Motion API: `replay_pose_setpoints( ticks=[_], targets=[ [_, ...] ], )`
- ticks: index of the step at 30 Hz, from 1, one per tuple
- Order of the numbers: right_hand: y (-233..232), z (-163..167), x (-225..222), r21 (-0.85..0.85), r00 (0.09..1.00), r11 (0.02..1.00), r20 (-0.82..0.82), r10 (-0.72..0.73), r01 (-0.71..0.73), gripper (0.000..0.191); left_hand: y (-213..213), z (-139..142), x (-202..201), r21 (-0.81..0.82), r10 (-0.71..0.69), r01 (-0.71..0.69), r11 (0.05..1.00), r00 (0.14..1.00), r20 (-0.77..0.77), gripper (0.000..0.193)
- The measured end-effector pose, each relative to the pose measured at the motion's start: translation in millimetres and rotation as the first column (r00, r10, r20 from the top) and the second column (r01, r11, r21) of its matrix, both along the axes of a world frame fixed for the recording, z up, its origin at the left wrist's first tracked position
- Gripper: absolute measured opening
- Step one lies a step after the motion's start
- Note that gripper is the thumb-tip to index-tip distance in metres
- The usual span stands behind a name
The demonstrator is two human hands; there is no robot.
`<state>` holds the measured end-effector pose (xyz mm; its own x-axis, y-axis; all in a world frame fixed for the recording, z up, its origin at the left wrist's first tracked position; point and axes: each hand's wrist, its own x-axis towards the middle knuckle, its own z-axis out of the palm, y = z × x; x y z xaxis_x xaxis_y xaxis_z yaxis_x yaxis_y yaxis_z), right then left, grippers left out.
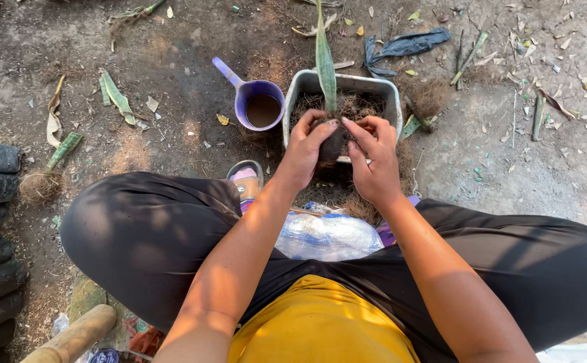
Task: The person sits on the ground and wraps a plant's root ball with fibrous material, likely coconut coir, using both hands. They repeatedly adjust and tighten the wrapping around the base of the plant.
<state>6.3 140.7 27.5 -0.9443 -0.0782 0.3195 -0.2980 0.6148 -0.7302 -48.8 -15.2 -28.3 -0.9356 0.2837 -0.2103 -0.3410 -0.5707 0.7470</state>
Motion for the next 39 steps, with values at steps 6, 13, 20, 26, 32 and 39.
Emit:
replay_pose_setpoints(
  ticks=[6, 13, 20, 26, 32, 39],
  targets=[
    [3.8, 16.3, 0.0, 0.059, 0.991, 0.997, -0.128, -0.032, 0.04, 0.039, -1.5, 6.4, -0.3, 0.134, -0.028, 0.003, 0.991, 0.983, 0.182, 0.026],
    [-2.3, 25.8, 5.2, 0.162, 0.976, 0.985, -0.195, 0.094, -0.063, 0.044, 2.8, 4.4, 1.4, 0.066, 0.032, -0.047, 0.997, 0.977, 0.213, 0.025],
    [-6.5, 15.1, 5.2, 0.188, 0.967, 0.978, -0.22, 0.128, -0.086, 0.047, 8.5, 16.8, 7.5, 0.202, 0.032, -0.062, 0.977, 0.988, 0.149, 0.018],
    [-6.0, 9.0, 8.5, 0.187, 0.945, 0.979, -0.299, 0.13, -0.076, 0.045, 8.5, 32.8, 18.2, 0.327, -0.013, -0.034, 0.944, 0.99, 0.138, 0.011],
    [-4.1, 5.1, 8.0, 0.189, 0.95, 0.98, -0.287, 0.122, -0.069, 0.042, 10.4, 49.7, 18.6, 0.276, 0.051, -0.088, 0.957, 0.989, 0.137, 0.015],
    [-2.2, -1.4, 10.7, 0.003, 0.976, 1.0, -0.217, 0.012, -0.012, 0.067, 5.2, 49.1, 10.3, 0.227, -0.071, 0.021, 0.974, 0.975, 0.212, 0.028]
  ],
)
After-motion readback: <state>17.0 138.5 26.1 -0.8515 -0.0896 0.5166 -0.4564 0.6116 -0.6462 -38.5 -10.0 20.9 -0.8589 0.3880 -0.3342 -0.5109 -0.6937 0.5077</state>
